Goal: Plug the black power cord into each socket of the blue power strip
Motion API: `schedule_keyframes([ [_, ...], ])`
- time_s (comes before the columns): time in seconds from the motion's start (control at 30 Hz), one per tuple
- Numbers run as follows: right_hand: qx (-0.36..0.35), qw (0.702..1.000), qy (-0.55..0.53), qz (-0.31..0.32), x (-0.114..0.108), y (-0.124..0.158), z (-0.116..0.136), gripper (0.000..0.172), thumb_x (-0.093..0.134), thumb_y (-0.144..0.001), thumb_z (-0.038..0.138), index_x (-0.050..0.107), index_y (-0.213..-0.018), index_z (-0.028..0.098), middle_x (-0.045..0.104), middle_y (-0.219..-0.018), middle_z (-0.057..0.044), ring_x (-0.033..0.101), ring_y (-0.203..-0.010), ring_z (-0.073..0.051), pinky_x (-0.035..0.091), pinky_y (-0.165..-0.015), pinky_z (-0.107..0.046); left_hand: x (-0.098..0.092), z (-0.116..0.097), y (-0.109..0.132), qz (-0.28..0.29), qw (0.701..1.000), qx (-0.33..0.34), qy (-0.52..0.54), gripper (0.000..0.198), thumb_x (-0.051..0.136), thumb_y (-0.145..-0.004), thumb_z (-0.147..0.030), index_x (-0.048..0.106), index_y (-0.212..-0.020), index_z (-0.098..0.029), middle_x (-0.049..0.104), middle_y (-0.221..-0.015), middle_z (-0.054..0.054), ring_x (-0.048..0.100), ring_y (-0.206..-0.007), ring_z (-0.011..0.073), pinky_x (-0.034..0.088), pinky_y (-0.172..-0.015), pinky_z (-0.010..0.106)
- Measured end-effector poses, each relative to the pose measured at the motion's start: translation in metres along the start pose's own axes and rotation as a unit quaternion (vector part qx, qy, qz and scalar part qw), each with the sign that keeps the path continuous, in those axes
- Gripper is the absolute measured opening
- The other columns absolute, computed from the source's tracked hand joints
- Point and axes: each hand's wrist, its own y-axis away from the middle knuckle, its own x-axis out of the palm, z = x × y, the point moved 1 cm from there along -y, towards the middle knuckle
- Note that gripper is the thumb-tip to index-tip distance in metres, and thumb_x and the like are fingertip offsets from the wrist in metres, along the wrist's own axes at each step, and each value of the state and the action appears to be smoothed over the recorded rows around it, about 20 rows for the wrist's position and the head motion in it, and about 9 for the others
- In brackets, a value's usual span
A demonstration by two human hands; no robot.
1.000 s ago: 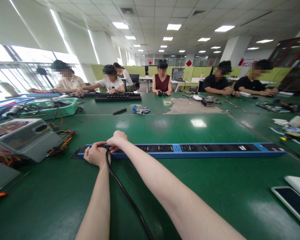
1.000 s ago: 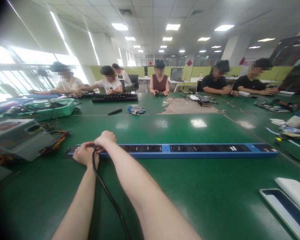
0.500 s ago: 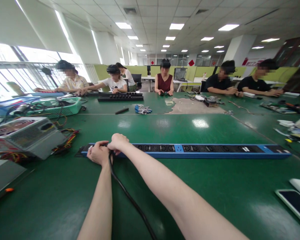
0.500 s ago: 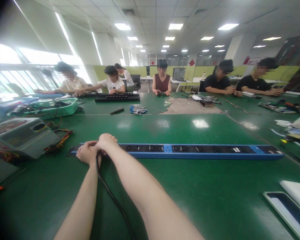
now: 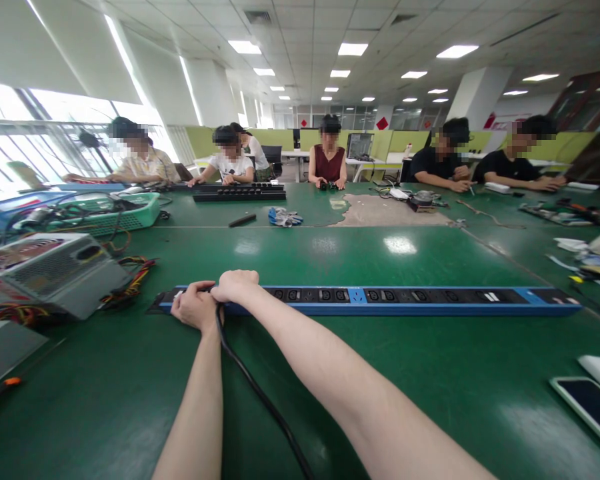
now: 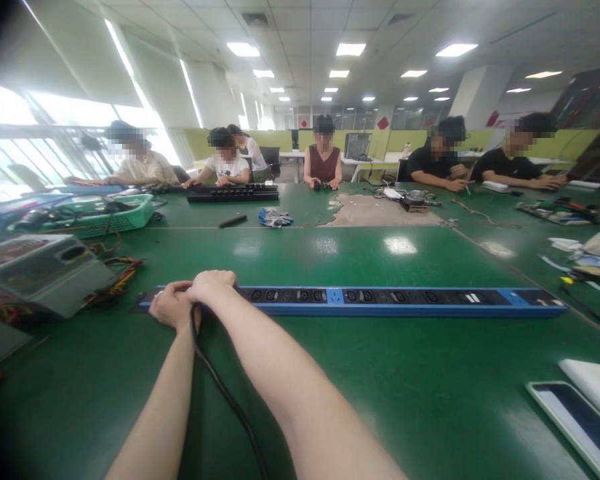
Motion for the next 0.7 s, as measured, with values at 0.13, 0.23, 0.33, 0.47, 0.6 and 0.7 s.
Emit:
schedule_keyframes([
  [0.13,0.008,1.000,-0.004,0.010,-0.002,-0.003,0.001,0.045,0.069,-0.078,0.047,0.074,-0.111,0.018,0.070,-0.121,-0.016,0.067,-0.114,-0.028,0.056,-0.094,-0.040,-0.001,-0.001,0.001,-0.001,1.000,0.001,-0.001,0.036,0.044,-0.085,-0.013,0.077,-0.093,-0.024,0.070,-0.082,0.005,0.060,-0.094,0.0244,0.033,-0.102,0.042],
  [0.23,0.006,1.000,-0.008,0.011,-0.002,-0.003,-0.001,0.045,0.068,-0.078,0.047,0.075,-0.111,0.017,0.069,-0.123,-0.016,0.066,-0.116,-0.028,0.055,-0.097,-0.041,-0.002,-0.002,0.001,-0.004,1.000,0.003,0.001,0.036,0.043,-0.085,-0.013,0.077,-0.093,-0.024,0.070,-0.082,0.005,0.060,-0.095,0.0240,0.033,-0.103,0.041],
  [0.33,0.010,1.000,-0.006,-0.001,0.001,-0.005,-0.003,0.042,0.067,-0.080,0.047,0.075,-0.108,0.018,0.070,-0.121,-0.015,0.066,-0.116,-0.027,0.055,-0.097,-0.039,-0.002,-0.003,0.002,-0.006,1.000,0.002,0.003,0.036,0.044,-0.085,-0.013,0.077,-0.093,-0.025,0.071,-0.083,0.005,0.061,-0.094,0.0236,0.033,-0.103,0.041],
  [0.47,0.022,1.000,-0.006,0.004,0.006,-0.008,-0.007,0.039,0.061,-0.085,0.052,0.076,-0.098,0.019,0.075,-0.100,-0.013,0.069,-0.109,-0.024,0.055,-0.096,-0.037,-0.005,-0.006,0.001,-0.008,1.000,0.000,0.006,0.036,0.044,-0.084,-0.011,0.077,-0.092,-0.024,0.070,-0.081,0.006,0.061,-0.091,0.0242,0.034,-0.099,0.042],
  [0.6,0.036,0.997,-0.067,0.010,-0.006,-0.009,-0.016,0.047,0.052,-0.089,0.060,0.074,-0.092,0.018,0.073,-0.076,-0.009,0.073,-0.094,-0.023,0.056,-0.091,-0.037,-0.008,-0.009,0.003,-0.014,1.000,0.000,0.009,0.037,0.043,-0.083,-0.010,0.077,-0.091,-0.023,0.070,-0.081,0.007,0.060,-0.090,0.0255,0.035,-0.098,0.043],
  [0.7,0.034,0.993,-0.114,-0.018,-0.029,-0.006,-0.029,0.051,0.049,-0.091,0.061,0.073,-0.094,0.016,0.072,-0.074,-0.008,0.072,-0.085,-0.021,0.058,-0.080,-0.031,-0.010,-0.011,0.005,-0.019,1.000,-0.001,0.014,0.039,0.042,-0.084,-0.009,0.077,-0.092,-0.023,0.070,-0.083,0.008,0.059,-0.095,0.0259,0.033,-0.099,0.043],
])
